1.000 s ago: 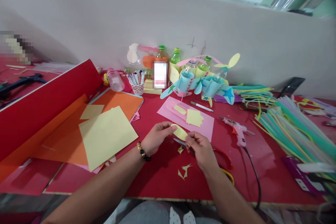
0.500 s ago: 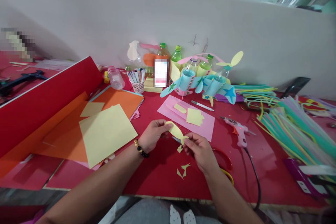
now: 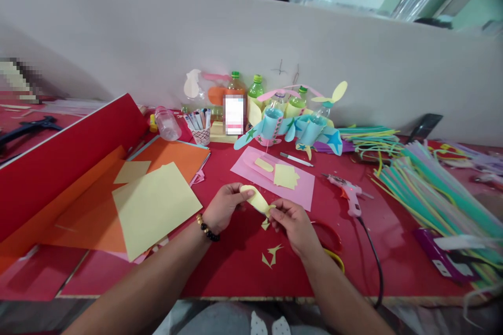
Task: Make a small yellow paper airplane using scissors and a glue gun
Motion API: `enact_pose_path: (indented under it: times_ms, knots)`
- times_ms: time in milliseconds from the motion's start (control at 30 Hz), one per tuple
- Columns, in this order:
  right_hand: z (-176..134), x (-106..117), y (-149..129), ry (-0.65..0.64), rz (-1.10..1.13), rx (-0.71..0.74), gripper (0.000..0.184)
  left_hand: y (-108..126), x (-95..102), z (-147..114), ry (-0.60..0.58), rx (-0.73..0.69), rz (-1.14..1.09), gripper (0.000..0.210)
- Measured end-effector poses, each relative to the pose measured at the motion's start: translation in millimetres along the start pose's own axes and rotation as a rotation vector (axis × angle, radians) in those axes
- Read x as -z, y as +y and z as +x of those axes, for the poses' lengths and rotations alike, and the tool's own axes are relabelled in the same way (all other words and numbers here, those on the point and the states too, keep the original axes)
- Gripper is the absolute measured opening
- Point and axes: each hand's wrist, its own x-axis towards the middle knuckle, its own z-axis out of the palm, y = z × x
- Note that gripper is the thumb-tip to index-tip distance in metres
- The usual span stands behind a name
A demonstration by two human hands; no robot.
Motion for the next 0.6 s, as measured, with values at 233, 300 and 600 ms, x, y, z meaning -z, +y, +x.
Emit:
enact_pose_path:
  times_ms: [233, 300, 600]
  knots:
    - [-3, -7, 2, 0.128, -0.433, 0.342, 0.032, -4, -3.0, -2, 0.043, -0.042, 0.011, 0.035]
    - [-4, -9, 5, 0.14, -0.545, 0.425, 0.029, -5, -4.6, -4, 0.038, -0.043, 0.018, 0.035]
    - [-2, -10, 7, 0.152, -0.583, 0.47, 0.019, -6, -8.1, -6, 0.019, -0.038, -0.003, 0.039]
